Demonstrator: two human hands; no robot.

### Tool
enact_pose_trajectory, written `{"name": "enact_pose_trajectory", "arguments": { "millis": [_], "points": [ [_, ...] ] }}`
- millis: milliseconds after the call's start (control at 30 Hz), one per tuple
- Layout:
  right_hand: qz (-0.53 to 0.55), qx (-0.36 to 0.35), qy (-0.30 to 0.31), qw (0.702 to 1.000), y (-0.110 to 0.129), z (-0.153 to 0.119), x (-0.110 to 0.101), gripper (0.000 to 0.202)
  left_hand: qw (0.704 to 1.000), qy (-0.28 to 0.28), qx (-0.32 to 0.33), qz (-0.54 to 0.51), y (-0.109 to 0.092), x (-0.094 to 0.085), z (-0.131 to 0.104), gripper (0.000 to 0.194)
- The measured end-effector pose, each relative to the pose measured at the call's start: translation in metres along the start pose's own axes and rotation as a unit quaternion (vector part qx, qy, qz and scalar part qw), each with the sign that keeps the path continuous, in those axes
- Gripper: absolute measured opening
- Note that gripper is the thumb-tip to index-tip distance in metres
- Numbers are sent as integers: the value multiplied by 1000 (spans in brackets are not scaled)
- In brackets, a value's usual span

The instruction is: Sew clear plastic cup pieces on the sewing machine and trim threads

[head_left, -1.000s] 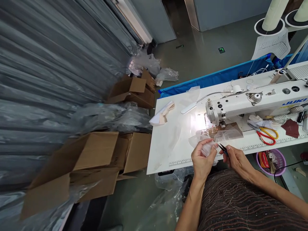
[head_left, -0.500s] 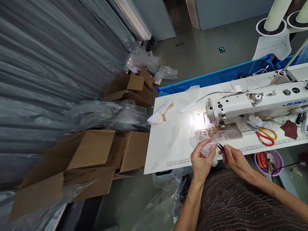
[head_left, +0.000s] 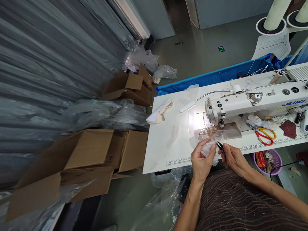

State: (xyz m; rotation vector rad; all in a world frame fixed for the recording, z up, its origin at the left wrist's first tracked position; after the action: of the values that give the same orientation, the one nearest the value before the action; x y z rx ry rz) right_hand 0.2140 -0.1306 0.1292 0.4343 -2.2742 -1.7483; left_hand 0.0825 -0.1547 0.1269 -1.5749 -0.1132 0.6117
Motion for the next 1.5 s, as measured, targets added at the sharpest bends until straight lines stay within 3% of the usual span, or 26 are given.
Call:
{"name": "enact_pose_trajectory", "arguments": {
  "millis": [367,733,1100,1200,1500],
  "points": [
    [-7,-29,-12,999,4,4,3,65,999,43,0,-23,6,2,-7,35],
    [72,-19,-1,997,-1,5,9,63,999,10,32,34,0,-1,-11,33],
    [99,12,13,995,-3,3,7,67,997,39,54,44,8,-2,-11,34],
    [91,10,6,996,-3,3,6,68,996,44,67,46,6,-2,-9,26],
    [94,24,2,995,-4,3,5,69,998,57,5,-12,6,2,-9,33]
  ]
}}
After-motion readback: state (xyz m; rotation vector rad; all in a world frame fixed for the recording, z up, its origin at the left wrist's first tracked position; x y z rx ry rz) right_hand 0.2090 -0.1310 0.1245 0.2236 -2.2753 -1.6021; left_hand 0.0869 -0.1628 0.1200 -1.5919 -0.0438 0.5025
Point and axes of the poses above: each hand's wrist, its own z-axis towards the middle knuckle, its own x-axis out of the palm, y = z × x, the point moved 3 cm from there along z, towards the middle knuckle, and after that the axes turned 12 degrees about z, right-handed, at the moved point
